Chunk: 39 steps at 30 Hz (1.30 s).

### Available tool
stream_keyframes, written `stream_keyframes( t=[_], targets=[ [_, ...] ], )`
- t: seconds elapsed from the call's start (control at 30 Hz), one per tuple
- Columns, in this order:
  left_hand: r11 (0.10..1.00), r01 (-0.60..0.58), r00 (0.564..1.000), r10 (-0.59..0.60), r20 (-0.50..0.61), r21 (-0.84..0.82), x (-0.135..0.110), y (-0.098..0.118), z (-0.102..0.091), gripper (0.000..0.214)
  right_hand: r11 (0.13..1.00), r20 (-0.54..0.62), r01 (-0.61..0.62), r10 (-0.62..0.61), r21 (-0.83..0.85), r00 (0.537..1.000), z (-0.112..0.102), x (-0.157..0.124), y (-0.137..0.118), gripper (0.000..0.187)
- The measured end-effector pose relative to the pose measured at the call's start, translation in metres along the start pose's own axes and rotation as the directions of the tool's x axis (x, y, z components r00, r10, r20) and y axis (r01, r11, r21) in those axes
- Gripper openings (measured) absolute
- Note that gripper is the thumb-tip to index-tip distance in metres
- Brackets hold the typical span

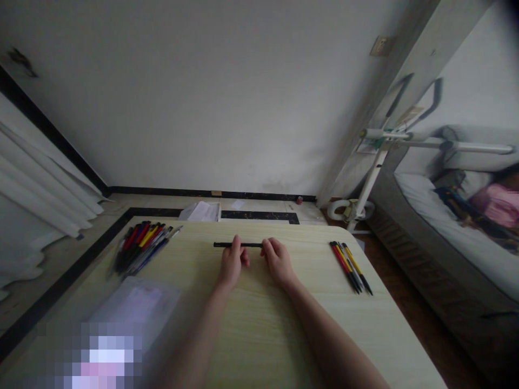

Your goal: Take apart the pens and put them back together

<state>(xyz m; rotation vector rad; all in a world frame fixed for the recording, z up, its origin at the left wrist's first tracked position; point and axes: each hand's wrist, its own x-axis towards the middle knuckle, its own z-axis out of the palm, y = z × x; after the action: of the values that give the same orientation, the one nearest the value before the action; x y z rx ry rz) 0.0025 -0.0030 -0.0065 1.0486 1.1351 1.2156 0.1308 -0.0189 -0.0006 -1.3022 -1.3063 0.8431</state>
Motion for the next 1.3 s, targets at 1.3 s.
stream_keyframes(
  t=[1.3],
  targets=[
    [0.999,-0.010,1.000,0.009,0.025,0.044,-0.0004,0.0007,-0.0009,0.052,0.995,0.025,0.013,-0.011,-0.102,1.000,0.0011,-0.0007,-0.0012,0.044]
  ],
)
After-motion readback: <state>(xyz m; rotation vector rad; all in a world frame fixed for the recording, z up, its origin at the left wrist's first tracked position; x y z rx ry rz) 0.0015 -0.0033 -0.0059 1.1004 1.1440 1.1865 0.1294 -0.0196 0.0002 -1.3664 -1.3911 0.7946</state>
